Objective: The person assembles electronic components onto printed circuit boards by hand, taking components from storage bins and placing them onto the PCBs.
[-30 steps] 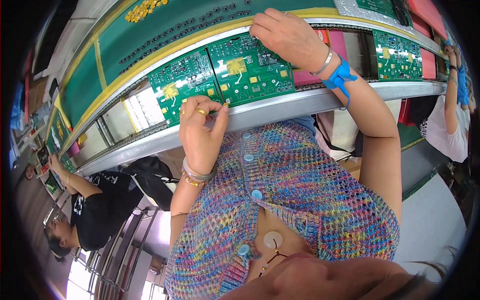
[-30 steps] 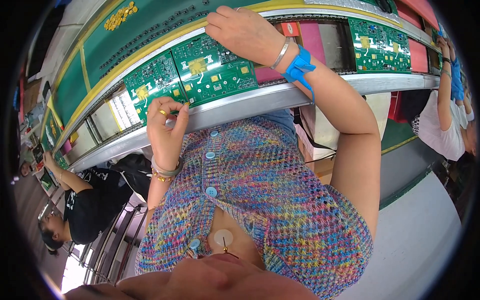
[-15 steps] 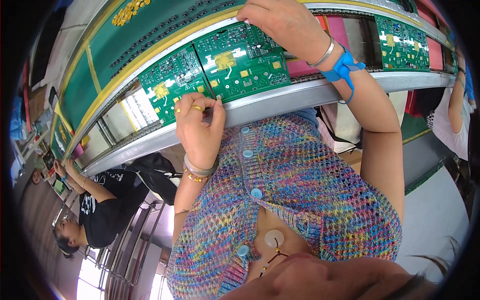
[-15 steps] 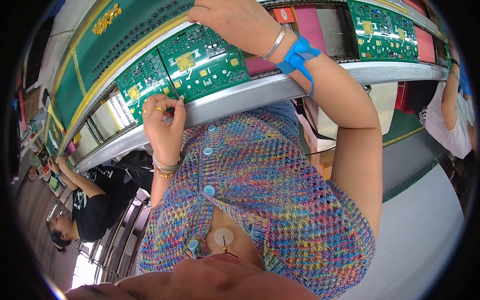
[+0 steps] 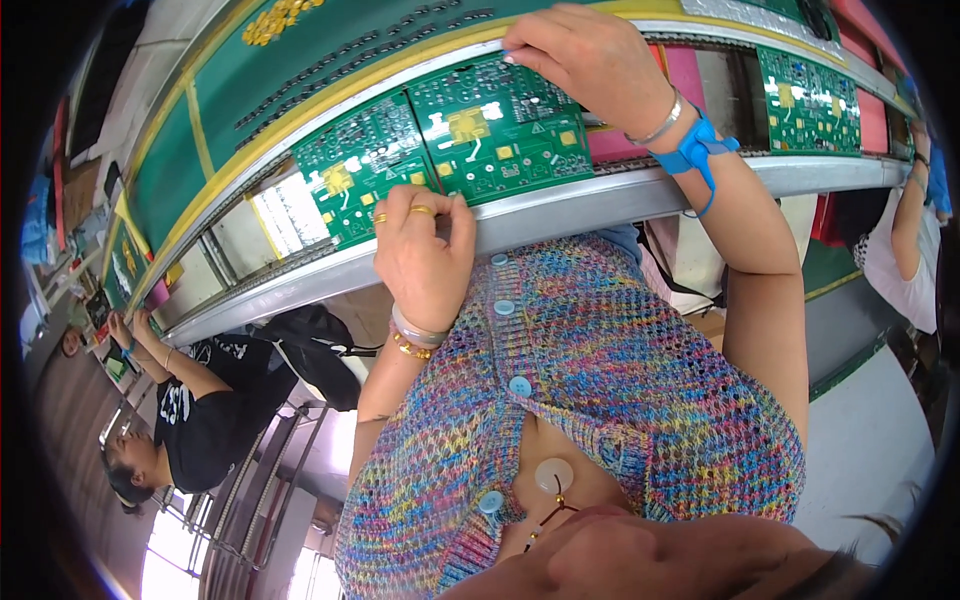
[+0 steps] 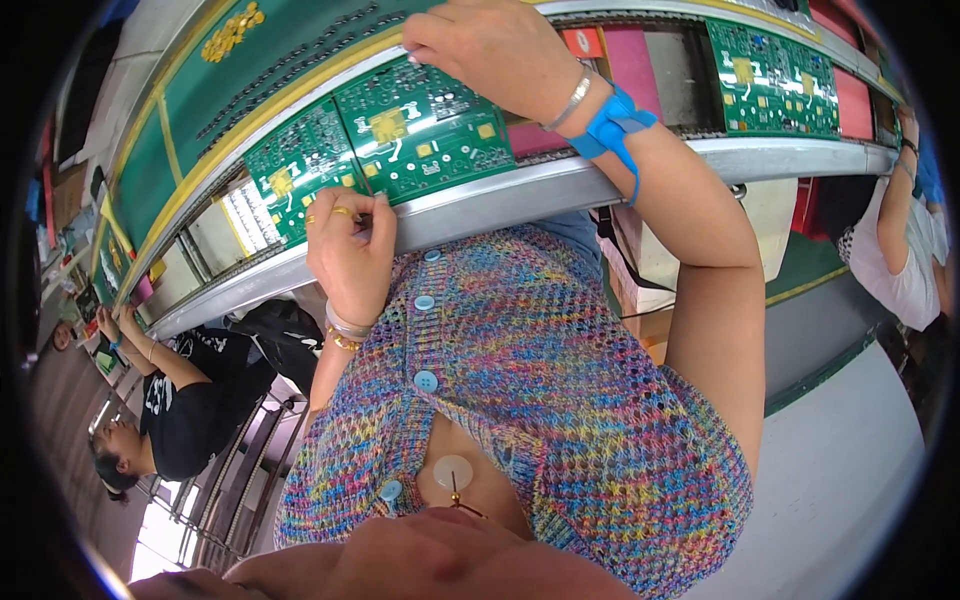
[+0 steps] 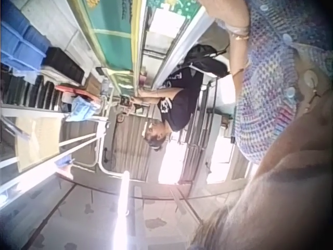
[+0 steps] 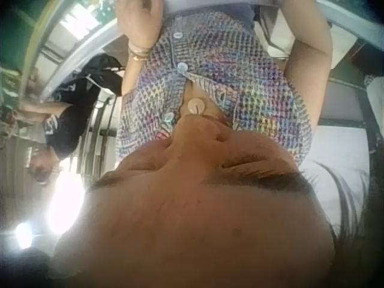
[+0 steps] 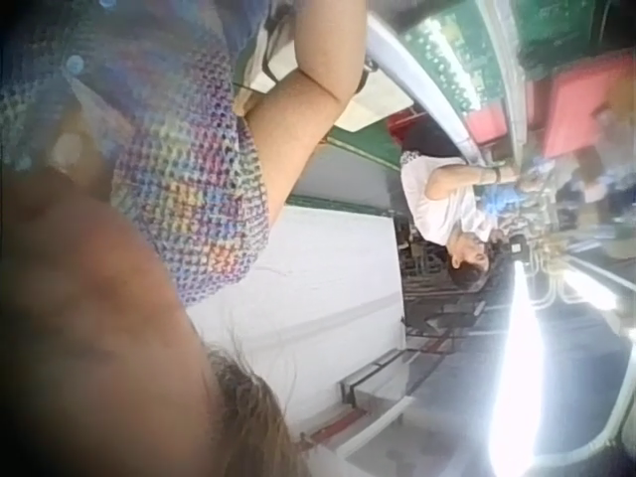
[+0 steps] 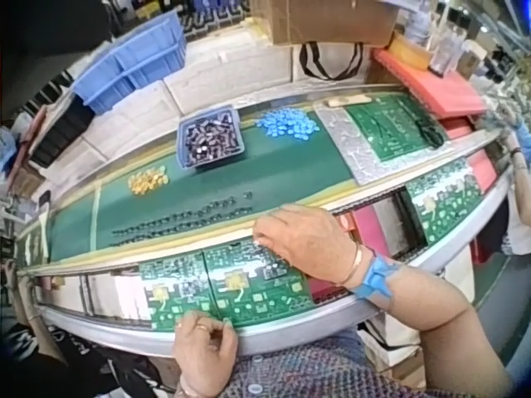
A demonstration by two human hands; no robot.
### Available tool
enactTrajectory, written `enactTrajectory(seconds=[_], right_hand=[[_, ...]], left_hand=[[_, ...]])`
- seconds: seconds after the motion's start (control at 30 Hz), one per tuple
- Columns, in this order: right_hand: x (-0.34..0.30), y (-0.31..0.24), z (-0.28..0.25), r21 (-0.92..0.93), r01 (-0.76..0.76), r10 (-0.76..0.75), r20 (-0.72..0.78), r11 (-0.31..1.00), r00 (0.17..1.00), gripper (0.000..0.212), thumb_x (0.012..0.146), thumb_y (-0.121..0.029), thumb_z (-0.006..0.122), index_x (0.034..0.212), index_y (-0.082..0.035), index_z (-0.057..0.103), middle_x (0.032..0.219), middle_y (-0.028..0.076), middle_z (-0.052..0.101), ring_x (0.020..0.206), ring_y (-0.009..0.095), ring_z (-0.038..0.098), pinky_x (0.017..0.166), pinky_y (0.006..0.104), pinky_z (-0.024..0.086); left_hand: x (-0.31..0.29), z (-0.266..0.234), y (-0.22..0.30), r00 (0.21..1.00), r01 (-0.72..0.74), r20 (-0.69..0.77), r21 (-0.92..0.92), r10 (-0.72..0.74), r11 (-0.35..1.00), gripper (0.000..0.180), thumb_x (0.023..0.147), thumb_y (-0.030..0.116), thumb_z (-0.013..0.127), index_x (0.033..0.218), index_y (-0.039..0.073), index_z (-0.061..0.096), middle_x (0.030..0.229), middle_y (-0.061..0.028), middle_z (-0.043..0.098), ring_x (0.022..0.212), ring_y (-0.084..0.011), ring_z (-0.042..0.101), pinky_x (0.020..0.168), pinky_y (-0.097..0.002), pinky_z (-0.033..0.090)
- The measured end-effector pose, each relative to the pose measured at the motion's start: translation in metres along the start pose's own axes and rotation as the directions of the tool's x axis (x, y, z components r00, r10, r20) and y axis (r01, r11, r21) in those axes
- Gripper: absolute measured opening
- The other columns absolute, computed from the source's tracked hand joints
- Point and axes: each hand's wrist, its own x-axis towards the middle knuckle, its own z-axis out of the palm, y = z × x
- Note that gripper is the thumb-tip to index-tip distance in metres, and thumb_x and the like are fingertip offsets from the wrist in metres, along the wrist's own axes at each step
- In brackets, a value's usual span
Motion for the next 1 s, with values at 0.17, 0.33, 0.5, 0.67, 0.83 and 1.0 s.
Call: enactTrajectory(seconds=[0.17, 0.33, 0.5, 0.67, 0.83, 1.0], right_hand=[[-0.01, -0.015, -0.005, -0.038, -0.124, 0.121, -0.071, 0.991, 0.99, 0.013, 0.082, -0.025, 0.063, 0.088, -0.014, 0.062, 0.067, 0.005, 0.063, 0.063, 0.025, 0.062, 0.054, 0.0345, 0.048], [-0.019, -0.049, -0.009, 0.181, -0.444, 0.447, 0.026, 0.877, 0.894, 0.01, 0.084, -0.023, 0.062, 0.09, -0.014, 0.062, 0.058, 0.003, 0.06, 0.054, 0.022, 0.061, 0.047, 0.0345, 0.045], [-0.017, -0.059, 0.004, 0.081, -0.56, 0.56, 0.032, 0.824, 0.828, 0.012, 0.084, -0.026, 0.061, 0.087, -0.014, 0.059, 0.055, 0.005, 0.058, 0.051, 0.026, 0.059, 0.045, 0.0377, 0.043], [-0.014, -0.053, 0.016, -0.082, -0.605, 0.608, 0.031, 0.792, 0.793, 0.014, 0.084, -0.026, 0.061, 0.082, -0.013, 0.059, 0.053, 0.006, 0.055, 0.048, 0.027, 0.056, 0.044, 0.0384, 0.041], [-0.008, -0.052, 0.023, -0.154, -0.582, 0.591, 0.014, 0.798, 0.806, 0.013, 0.084, -0.025, 0.06, 0.081, -0.013, 0.06, 0.051, 0.004, 0.055, 0.047, 0.024, 0.057, 0.045, 0.0377, 0.04], [-0.003, -0.052, 0.029, -0.268, -0.576, 0.606, 0.038, 0.772, 0.794, 0.014, 0.084, -0.025, 0.06, 0.082, -0.011, 0.06, 0.057, 0.005, 0.061, 0.051, 0.026, 0.06, 0.047, 0.0388, 0.044]], left_hand=[[0.029, -0.027, -0.007, 0.983, -0.057, 0.178, 0.016, 0.053, 0.998, 0.013, 0.073, 0.017, 0.072, 0.073, 0.008, 0.063, 0.081, -0.004, 0.056, 0.077, -0.0254, 0.055, 0.064, -0.0349, 0.046], [0.138, -0.054, -0.067, 0.961, -0.253, -0.074, 0.151, 0.266, 0.956, 0.012, 0.076, 0.022, 0.07, 0.077, 0.011, 0.067, 0.085, -0.0043, 0.06, 0.08, -0.0248, 0.056, 0.069, -0.035, 0.046], [0.222, -0.039, -0.139, 0.946, -0.321, -0.016, 0.082, 0.323, 0.944, 0.016, 0.078, 0.021, 0.069, 0.089, 0.009, 0.07, 0.09, -0.0042, 0.066, 0.079, -0.0198, 0.061, 0.069, -0.0294, 0.047], [0.238, -0.024, -0.14, 0.963, -0.268, 0.017, 0.018, 0.268, 0.963, 0.018, 0.079, 0.024, 0.068, 0.09, 0.01, 0.07, 0.082, -0.0054, 0.069, 0.077, -0.0199, 0.065, 0.067, -0.0306, 0.049], [0.242, -0.019, -0.144, 0.96, -0.281, 0.013, 0.095, 0.281, 0.955, 0.025, 0.081, 0.028, 0.068, 0.097, 0.009, 0.068, 0.085, -0.0069, 0.067, 0.074, -0.0187, 0.063, 0.071, -0.0297, 0.049], [0.216, -0.045, -0.099, 0.978, -0.207, -0.011, 0.052, 0.208, 0.977, 0.01, 0.075, 0.008, 0.066, 0.08, 0.0, 0.063, 0.079, -0.0153, 0.062, 0.077, -0.0321, 0.059, 0.068, -0.0375, 0.046]])
